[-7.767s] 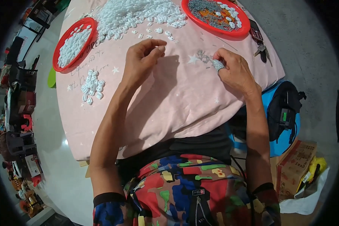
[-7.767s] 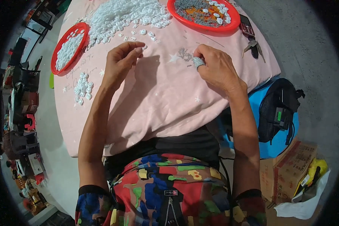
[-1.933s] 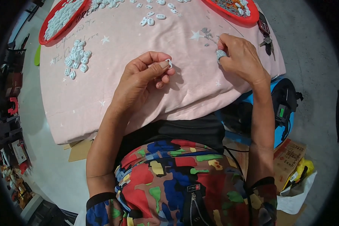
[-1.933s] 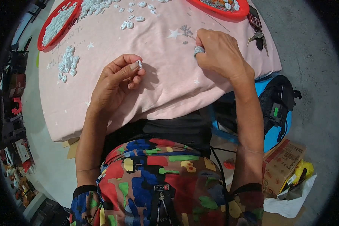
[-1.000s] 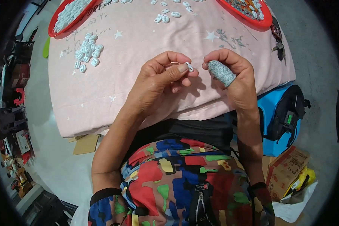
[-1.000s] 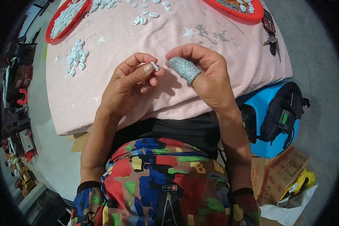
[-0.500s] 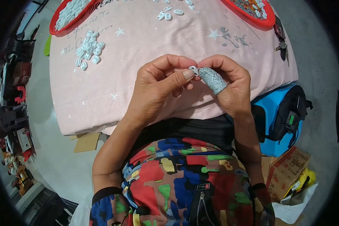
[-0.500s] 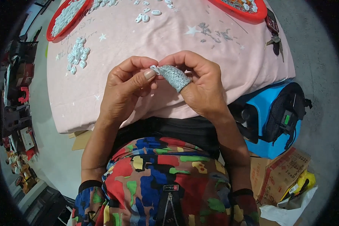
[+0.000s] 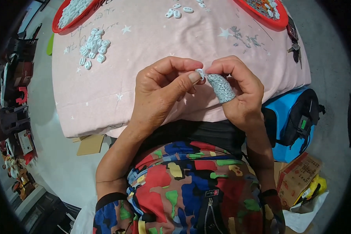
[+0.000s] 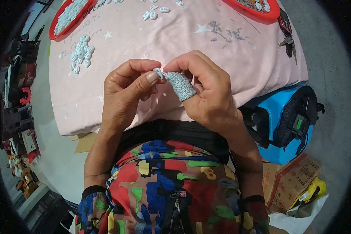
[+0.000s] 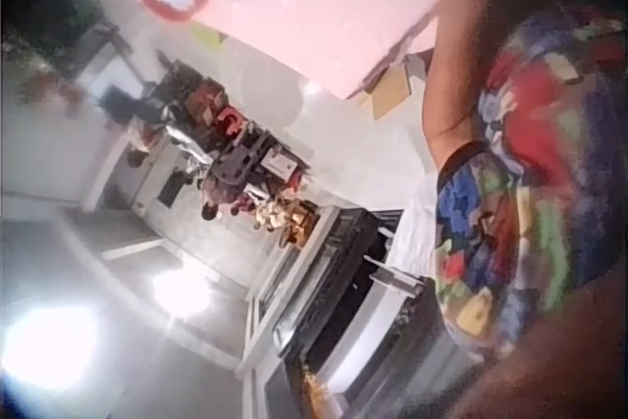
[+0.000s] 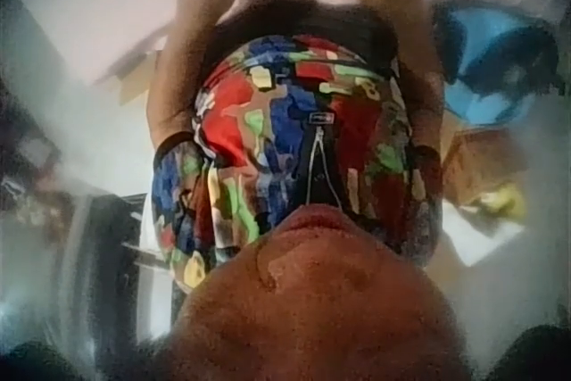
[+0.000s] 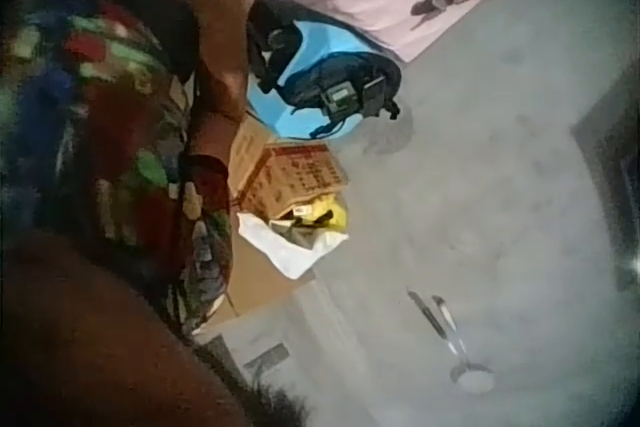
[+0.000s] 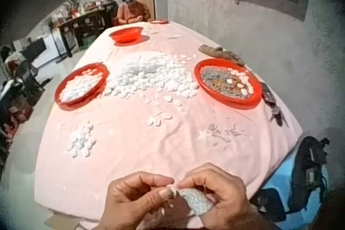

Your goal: The person assembles plastic cord locks by inserting small metal springs and plastic pieces into toggle housings and pressing the components together by hand.

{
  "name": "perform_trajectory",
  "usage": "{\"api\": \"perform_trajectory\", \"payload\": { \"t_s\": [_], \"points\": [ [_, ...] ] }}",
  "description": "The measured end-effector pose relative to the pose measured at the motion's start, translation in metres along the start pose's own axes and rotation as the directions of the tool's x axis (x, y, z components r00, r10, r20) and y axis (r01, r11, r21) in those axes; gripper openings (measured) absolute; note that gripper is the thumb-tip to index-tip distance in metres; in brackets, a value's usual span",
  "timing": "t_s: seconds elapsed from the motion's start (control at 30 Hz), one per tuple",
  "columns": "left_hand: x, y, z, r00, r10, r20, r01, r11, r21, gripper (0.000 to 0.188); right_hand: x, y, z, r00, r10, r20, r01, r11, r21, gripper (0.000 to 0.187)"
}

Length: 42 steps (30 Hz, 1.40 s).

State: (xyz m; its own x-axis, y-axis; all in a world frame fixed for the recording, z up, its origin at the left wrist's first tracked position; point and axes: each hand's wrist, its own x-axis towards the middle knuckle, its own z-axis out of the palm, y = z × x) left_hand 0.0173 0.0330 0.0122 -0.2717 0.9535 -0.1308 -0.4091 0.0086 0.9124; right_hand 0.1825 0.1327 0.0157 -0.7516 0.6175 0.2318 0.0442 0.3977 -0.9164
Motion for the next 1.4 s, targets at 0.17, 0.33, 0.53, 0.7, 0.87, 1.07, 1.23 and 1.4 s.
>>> {"api": "perform_trajectory", "payload": {
  "t_s": [0.17,0.33,0.53,0.7,0.87,1.07,1.23,1.4],
  "points": [
    [0.0,-0.001,0.001,1.0,-0.002,-0.029,0.003,1.0,0.009,0.019,0.001,0.002,0.002,0.995,-0.102,-0.015,0.101,0.994,-0.048,0.019],
    [-0.001,0.0,0.003,0.998,0.035,-0.05,-0.033,0.998,0.046,0.019,0.002,0.003,0.003,0.988,-0.151,-0.032,0.148,0.985,-0.086,0.019],
    [-0.002,-0.001,0.001,0.997,0.048,-0.06,-0.044,0.997,0.067,0.018,0.004,0.001,0.003,0.986,-0.161,-0.037,0.154,0.977,-0.147,0.02],
    [-0.006,0.004,0.002,0.995,0.097,-0.035,-0.09,0.982,0.169,0.014,0.005,-0.005,0.003,0.972,-0.232,-0.037,0.214,0.94,-0.265,0.022],
    [-0.007,0.001,0.004,0.991,0.118,-0.057,-0.106,0.979,0.175,0.012,0.008,-0.005,0.004,0.961,-0.275,-0.03,0.251,0.913,-0.323,0.022],
    [-0.005,-0.005,0.003,0.992,0.107,-0.074,-0.093,0.982,0.166,0.013,0.012,-0.009,0.001,0.968,-0.252,0.002,0.239,0.914,-0.329,0.022],
    [-0.001,0.002,-0.002,1.0,-0.011,-0.013,0.012,0.999,0.042,0.017,0.016,-0.015,-0.005,0.991,-0.126,0.035,0.13,0.961,-0.243,0.021],
    [0.001,0.006,-0.005,0.978,-0.207,0.036,0.21,0.967,-0.144,0.022,0.015,-0.011,-0.009,0.982,-0.189,0.029,0.189,0.944,-0.271,0.019]
  ]
}}
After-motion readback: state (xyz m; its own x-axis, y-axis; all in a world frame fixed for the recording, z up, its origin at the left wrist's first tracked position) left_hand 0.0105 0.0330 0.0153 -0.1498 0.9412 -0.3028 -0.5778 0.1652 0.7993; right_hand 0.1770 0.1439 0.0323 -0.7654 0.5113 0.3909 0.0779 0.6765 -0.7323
